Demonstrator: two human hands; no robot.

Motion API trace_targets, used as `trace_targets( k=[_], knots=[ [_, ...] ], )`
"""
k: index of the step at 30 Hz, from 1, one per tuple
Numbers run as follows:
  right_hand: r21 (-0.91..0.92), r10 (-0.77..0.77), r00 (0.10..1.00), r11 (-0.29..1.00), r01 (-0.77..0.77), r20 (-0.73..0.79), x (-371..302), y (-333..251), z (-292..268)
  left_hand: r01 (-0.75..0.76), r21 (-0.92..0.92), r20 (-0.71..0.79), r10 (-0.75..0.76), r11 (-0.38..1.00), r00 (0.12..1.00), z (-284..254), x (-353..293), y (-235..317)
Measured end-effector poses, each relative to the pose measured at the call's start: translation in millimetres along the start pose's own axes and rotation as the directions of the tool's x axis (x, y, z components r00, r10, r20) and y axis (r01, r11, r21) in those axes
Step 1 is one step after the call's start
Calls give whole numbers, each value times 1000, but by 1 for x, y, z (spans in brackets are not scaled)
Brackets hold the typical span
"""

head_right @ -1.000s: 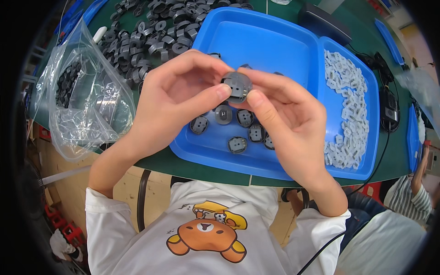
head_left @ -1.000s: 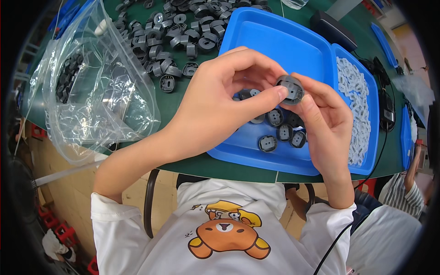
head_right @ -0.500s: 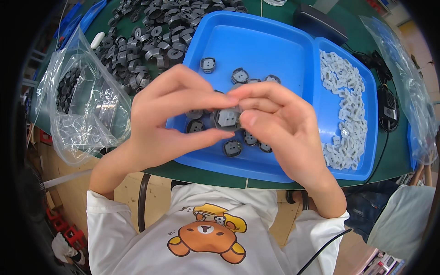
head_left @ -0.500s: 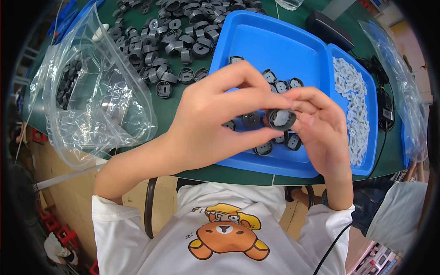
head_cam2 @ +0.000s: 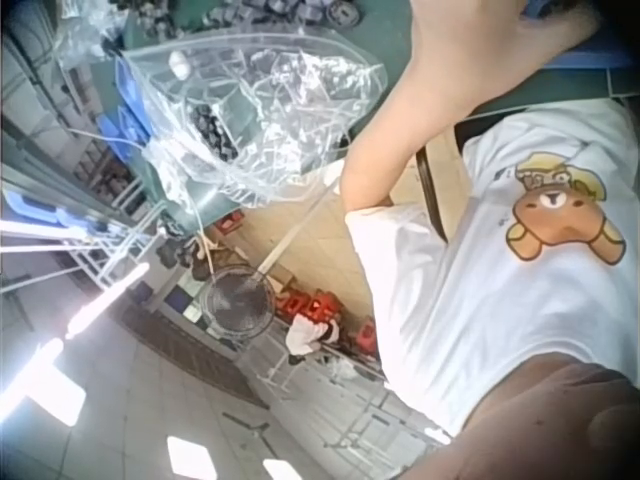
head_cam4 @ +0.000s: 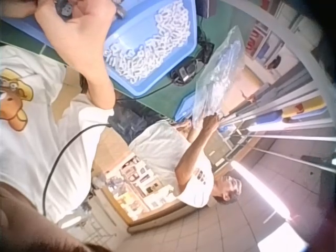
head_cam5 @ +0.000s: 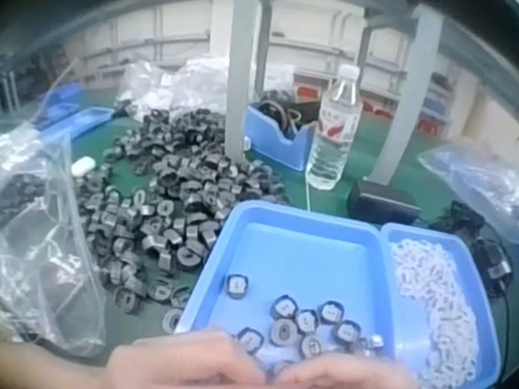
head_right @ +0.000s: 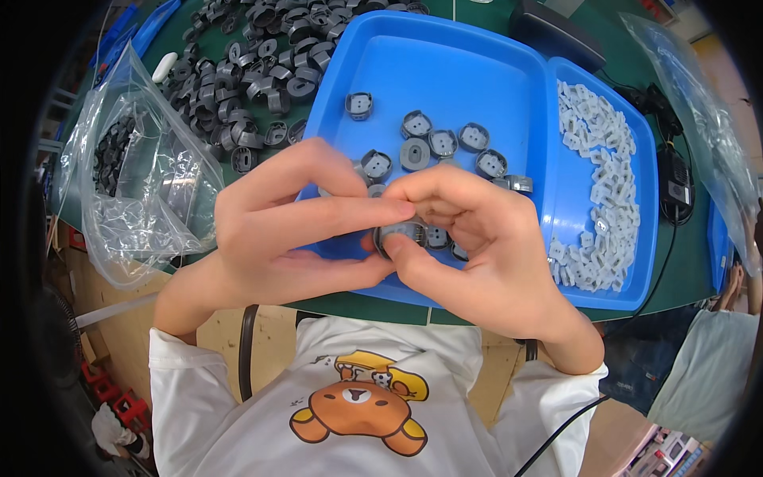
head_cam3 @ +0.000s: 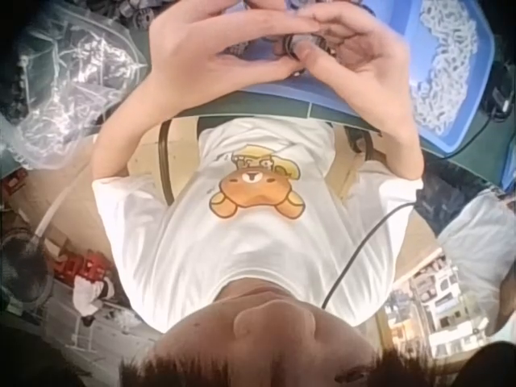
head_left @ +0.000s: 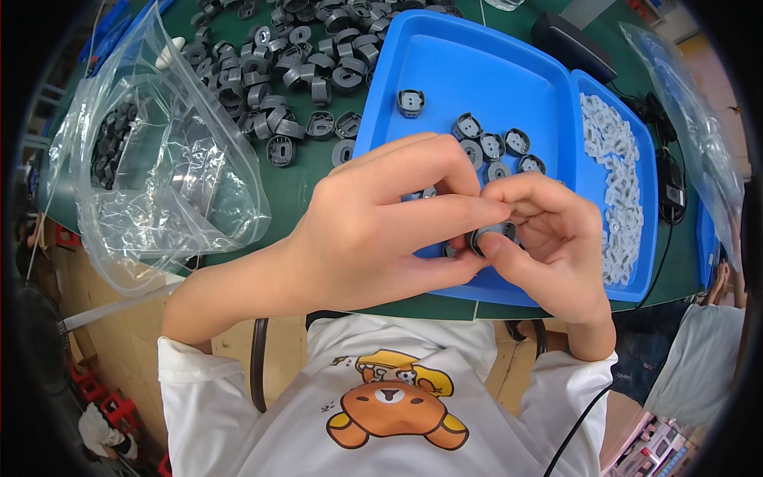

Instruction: The person assembles small plastic components by hand, inserting one part into another, at a factory station.

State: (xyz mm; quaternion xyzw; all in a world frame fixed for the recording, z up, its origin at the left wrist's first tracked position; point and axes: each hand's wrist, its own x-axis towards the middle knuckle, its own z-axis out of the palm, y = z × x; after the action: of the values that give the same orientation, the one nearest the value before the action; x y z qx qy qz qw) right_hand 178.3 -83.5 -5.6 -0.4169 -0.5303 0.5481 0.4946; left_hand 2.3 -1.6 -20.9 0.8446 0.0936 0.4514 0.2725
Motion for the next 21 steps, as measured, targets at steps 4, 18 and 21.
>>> trace_targets(
  k=[4, 18, 21],
  knots=[
    [54, 70, 996, 996, -73, 48, 2, -7, -5, 12, -35, -5, -12, 999, 1000, -1, 0, -1],
    [94, 87, 996, 992, -89, 21, 1, -5, -3, -103, -23, 9, 103, 994, 995, 1, -3, -5],
    [114, 111, 994, 987, -112, 14, 0, -3, -2, -109, -22, 15, 110, 994, 994, 1, -2, -5]
  ],
)
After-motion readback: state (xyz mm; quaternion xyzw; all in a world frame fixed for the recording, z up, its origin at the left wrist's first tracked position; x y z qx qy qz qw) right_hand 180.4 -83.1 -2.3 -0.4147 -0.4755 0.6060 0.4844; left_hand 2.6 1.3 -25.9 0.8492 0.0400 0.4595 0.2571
